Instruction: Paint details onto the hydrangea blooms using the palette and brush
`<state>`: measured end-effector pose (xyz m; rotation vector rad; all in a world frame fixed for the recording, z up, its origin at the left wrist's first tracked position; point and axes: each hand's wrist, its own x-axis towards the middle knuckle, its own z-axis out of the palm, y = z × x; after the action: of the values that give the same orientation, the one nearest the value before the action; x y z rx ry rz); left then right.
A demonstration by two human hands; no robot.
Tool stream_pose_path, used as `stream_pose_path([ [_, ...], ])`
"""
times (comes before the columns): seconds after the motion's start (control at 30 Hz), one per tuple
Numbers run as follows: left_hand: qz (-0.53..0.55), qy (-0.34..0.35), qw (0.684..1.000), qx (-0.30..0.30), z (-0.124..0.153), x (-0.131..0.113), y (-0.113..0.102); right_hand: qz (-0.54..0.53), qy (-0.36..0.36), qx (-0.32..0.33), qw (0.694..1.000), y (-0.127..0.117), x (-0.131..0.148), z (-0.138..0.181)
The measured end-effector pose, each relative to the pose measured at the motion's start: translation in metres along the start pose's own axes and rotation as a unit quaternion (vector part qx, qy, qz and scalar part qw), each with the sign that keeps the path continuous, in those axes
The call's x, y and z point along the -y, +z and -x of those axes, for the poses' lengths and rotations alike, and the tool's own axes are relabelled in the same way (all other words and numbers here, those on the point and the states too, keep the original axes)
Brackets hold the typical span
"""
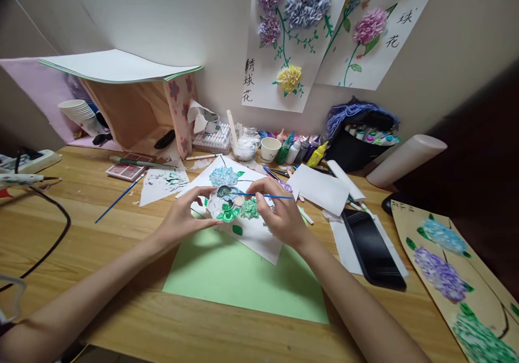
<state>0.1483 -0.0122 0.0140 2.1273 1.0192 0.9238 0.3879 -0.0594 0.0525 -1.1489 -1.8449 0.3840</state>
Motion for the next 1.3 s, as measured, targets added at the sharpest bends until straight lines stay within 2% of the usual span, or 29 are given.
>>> stream_pose_path([
  [0.17, 0.002, 0.003, 1.0, -0.004, -0.002, 0.006, 0.0, -0.036, 0.014, -0.01, 0.999, 0.006, -0.007, 0.0],
  [0.5, -0.022, 0.013, 1.0, -0.011, -0.001, 0.004, -0.001, -0.023, 0.007, -0.02, 1.0, 0.006, -0.007, 0.001],
  [0.57, -0.032, 0.012, 0.999, -0.016, -0.001, 0.005, -0.001, -0.039, 0.001, -0.06, 0.997, 0.005, -0.005, 0.005],
  [0.7, -0.044, -0.005, 0.998, -0.054, -0.002, 0.013, -0.002, -0.071, -0.005, -0.185, 0.98, -0.001, -0.011, 0.02],
  [0.8, -0.059, -0.025, 0.994, -0.087, -0.002, 0.018, -0.003, -0.05, -0.005, -0.203, 0.978, -0.004, -0.028, 0.042],
  [0.9, -0.082, -0.016, 0.99, -0.113, -0.003, 0.022, -0.004, -0.021, -0.029, -0.21, 0.977, -0.001, -0.046, 0.066],
  [1.1, -0.103, -0.002, 0.982, -0.156, -0.003, 0.027, 0.0, 0.014, -0.124, -0.125, 0.984, 0.007, -0.053, 0.083],
  [1.3, -0.11, 0.013, 0.977, -0.181, -0.002, 0.03, 0.007, 0.066, -0.126, -0.09, 0.986, 0.008, -0.051, 0.08],
])
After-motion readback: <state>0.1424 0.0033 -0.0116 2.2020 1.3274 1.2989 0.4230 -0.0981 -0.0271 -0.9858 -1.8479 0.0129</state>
